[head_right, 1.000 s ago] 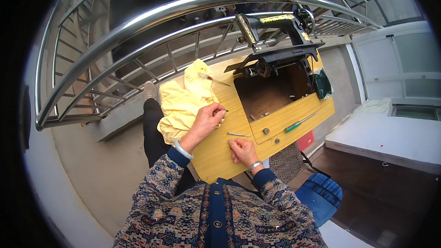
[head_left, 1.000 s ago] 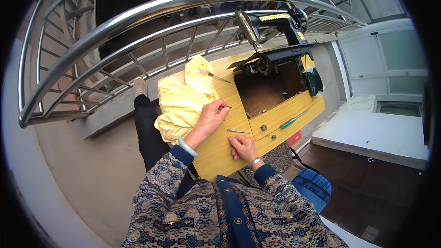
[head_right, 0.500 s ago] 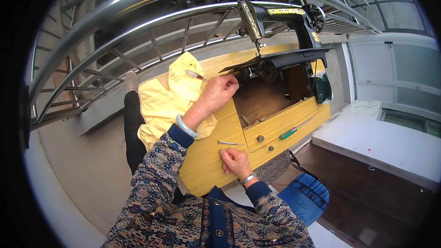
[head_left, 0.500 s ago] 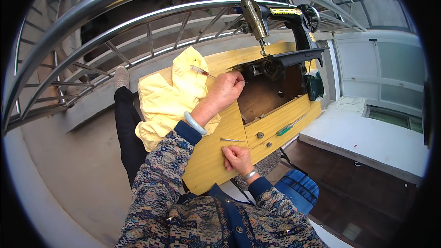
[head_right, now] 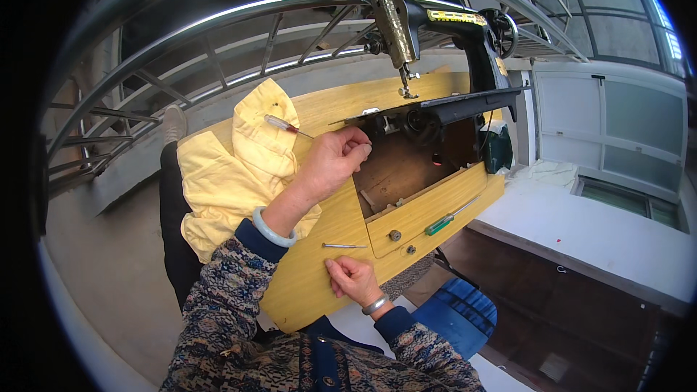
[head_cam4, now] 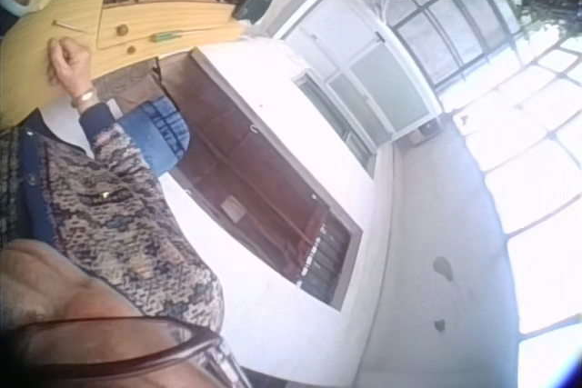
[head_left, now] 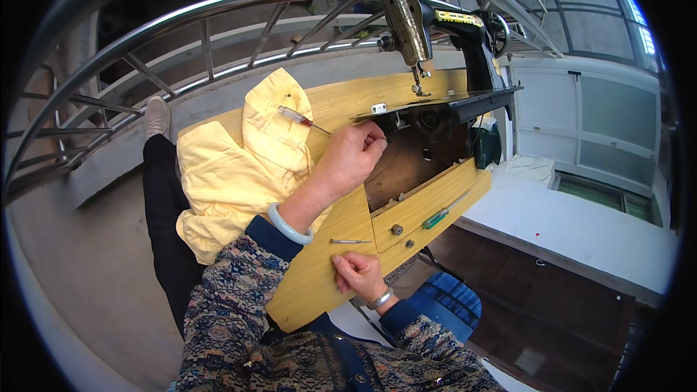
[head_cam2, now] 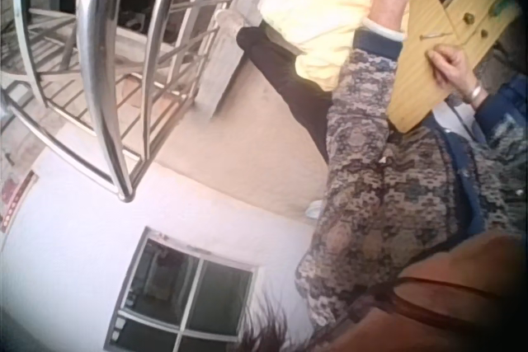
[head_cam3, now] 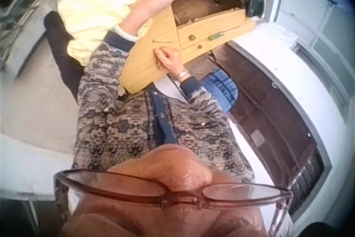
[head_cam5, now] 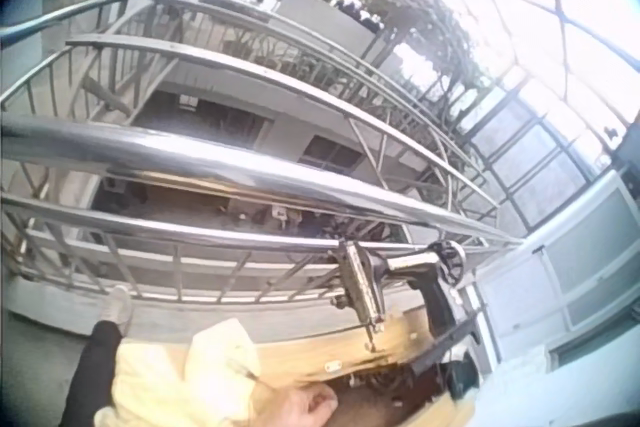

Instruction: The person repairs a sewing machine by inserting a needle and tightening screws with a screwdriver. They manipulate the needle and screwdriver to adjust components under the presser foot area.

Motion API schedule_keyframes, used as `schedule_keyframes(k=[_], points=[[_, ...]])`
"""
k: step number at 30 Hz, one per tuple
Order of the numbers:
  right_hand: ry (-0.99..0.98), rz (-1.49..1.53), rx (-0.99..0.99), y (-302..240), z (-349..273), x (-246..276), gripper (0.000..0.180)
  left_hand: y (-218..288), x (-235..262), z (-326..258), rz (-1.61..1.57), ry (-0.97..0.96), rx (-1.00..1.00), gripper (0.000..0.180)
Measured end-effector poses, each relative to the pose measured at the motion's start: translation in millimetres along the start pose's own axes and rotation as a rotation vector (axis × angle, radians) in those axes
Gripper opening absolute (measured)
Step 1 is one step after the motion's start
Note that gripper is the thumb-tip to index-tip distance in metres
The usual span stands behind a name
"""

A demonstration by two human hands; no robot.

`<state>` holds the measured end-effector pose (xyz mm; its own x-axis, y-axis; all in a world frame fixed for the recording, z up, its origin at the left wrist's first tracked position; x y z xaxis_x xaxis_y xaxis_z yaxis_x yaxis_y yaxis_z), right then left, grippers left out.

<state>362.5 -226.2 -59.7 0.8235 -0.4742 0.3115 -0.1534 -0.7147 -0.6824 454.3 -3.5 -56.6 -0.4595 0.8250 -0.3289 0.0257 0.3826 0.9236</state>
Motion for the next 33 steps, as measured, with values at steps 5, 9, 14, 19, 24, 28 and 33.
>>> schedule_keyframes(k=[5, 9, 14, 19, 24, 28, 33], points=[[0.0, 0.031, -0.041, 3.0, -0.7, -1.2, 0.035, -8.8, -3.6, 1.7, -0.069, -0.007, 0.016, 0.017], [-0.005, 0.014, -0.029, 1.7, -1.5, -0.8, 0.035, -10.2, -4.0, 2.9, -0.122, 0.001, 0.03, 0.015], [-0.006, -0.016, -0.006, -0.5, -0.5, -1.6, 0.035, 12.9, -8.7, 0.3, 0.005, 0.009, -0.012, 0.016], [-0.004, -0.003, -0.005, 0.2, -1.2, -1.1, 0.033, 48.3, -57.9, -13.0, 0.515, -0.104, -0.28, 0.011], [-0.014, -0.024, 0.034, -2.4, -0.1, -0.5, 0.032, 50.0, -40.4, -4.7, 0.305, 0.149, -0.426, 0.008], [-0.028, -0.061, 0.068, -3.4, -1.3, -0.1, 0.029, 28.2, -28.2, 0.7, 0.09, 0.281, -0.335, 0.009], [-0.031, -0.064, 0.103, -4.8, 0.4, -0.6, 0.027, 14.0, -31.0, 4.0, -0.055, 0.241, -0.229, 0.009]])
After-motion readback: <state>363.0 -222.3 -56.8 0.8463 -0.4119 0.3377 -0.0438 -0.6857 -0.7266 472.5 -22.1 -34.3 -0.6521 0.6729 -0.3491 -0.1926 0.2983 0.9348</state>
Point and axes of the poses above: each hand's wrist, its own z-axis towards the middle knuckle, its own x-axis out of the back of the hand, y = z × x, the point moved 8 cm from there along z, towards the middle knuckle, and after that the axes turned 3 degrees about x, right-handed, at the moved point
